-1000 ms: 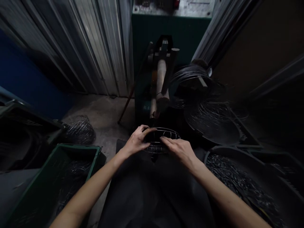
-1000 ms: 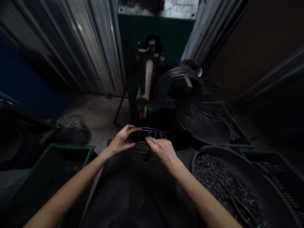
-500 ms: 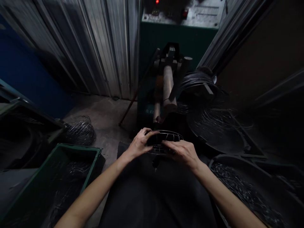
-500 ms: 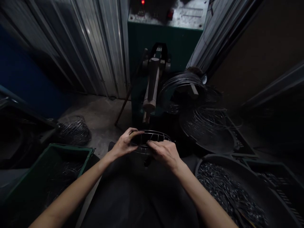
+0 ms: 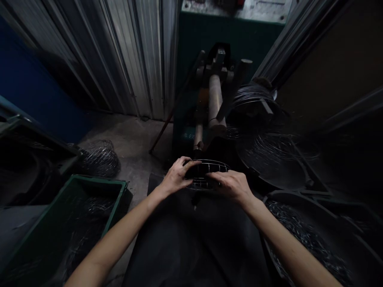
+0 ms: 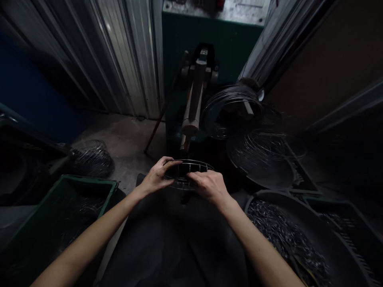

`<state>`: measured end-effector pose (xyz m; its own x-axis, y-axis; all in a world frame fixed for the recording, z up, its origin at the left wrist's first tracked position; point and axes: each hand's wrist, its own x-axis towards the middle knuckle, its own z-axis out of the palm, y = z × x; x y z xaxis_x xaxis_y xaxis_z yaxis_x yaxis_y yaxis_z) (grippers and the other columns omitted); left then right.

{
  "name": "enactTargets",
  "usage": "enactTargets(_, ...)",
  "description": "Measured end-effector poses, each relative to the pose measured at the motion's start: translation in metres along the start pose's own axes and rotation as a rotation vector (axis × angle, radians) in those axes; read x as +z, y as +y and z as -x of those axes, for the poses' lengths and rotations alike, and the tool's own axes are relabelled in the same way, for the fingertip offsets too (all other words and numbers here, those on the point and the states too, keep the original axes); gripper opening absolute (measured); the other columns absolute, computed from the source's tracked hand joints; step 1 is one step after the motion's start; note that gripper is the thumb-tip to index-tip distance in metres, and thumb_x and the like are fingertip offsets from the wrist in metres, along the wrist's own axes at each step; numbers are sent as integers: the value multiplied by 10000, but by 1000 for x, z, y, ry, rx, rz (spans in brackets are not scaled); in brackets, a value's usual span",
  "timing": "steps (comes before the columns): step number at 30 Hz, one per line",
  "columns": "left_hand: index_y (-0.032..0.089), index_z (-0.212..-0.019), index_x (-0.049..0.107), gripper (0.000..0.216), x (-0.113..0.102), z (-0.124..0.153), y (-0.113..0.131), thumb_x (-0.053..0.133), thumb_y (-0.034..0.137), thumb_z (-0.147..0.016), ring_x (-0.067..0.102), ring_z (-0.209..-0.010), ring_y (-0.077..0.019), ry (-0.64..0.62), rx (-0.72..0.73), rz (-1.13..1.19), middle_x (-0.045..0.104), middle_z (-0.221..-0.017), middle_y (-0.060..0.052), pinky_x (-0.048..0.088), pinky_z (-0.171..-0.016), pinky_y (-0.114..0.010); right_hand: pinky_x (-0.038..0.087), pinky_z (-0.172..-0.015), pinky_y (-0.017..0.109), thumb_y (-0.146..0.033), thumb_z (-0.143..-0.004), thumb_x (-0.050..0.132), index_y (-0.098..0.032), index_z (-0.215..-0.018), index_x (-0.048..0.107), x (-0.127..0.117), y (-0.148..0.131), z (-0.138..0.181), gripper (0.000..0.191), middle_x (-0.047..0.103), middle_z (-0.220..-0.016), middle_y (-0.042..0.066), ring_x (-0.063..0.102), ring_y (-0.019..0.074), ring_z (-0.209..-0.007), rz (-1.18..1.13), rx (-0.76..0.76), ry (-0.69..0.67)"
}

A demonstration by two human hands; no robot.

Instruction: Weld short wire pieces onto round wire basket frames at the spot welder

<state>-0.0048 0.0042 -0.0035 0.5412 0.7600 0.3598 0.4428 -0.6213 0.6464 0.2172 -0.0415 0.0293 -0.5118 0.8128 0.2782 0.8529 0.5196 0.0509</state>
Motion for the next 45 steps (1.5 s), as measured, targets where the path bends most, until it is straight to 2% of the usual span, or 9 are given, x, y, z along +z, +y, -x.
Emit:
enactTargets(6, 290, -1303, 480, 649, 2, -1, -3, 655, 90, -711, 517, -1092, -240, 11, 6, -35, 464, -1178, -69, 495, -934, -403, 343, -559, 239, -182, -901, 478, -246, -972, 683, 0, -2, -2, 226, 742, -809, -25, 605, 90, -577, 25, -85, 99)
enactTargets(15, 296, -1289, 485, 653, 1, -11, -10, 666, 78, -700, 516, -1104, -243, 35, 5, -32, 464, -1180, -65, 497, -940, -409, 369, -571, 240, -147, -898, 494, -216, -999, 674, 0, 2, -11, 217, 744, -924, -33, 642, 79, -645, 73, -188, 208)
enactTargets(19, 295, -1291, 488, 665, 0, -14, -14, 668, 67, -693, 516, -1091, -239, 45, 21, -54, 462, -1173, -64, 494, -945, -413, 364, -557, 238, -157, -900, 507, -211, -998, 677, 4, 4, -16, 204, 747, -882, -28, 630, 69, -603, 83, -186, 264)
enactTargets(24, 302, -1295, 483, 654, 0, -15, -18, 667, 82, -707, 512, -1100, -232, 66, 30, -50, 456, -1185, -59, 477, -971, -413, 350, -551, 239, -158, -889, 515, -220, -984, 686, 7, 6, -21, 205, 745, -839, -26, 617, 73, -568, 76, -174, 255)
enactTargets(30, 304, -1289, 492, 647, -2, -17, -19, 671, 87, -706, 522, -1079, -229, 44, 20, -45, 462, -1176, -58, 493, -943, -403, 371, -568, 234, -183, -889, 530, -246, -1029, 688, 9, 11, -20, 220, 742, -950, -14, 635, 75, -619, 103, -207, 215)
enactTargets(45, 285, -1292, 482, 675, 4, -14, -22, 675, 64, -684, 517, -1089, -229, 95, 34, -15, 467, -1164, -60, 486, -949, -393, 383, -575, 239, -99, -851, 557, -243, -1056, 679, 11, 15, -17, 279, 723, -1041, -19, 646, 66, -664, 131, -274, 302)
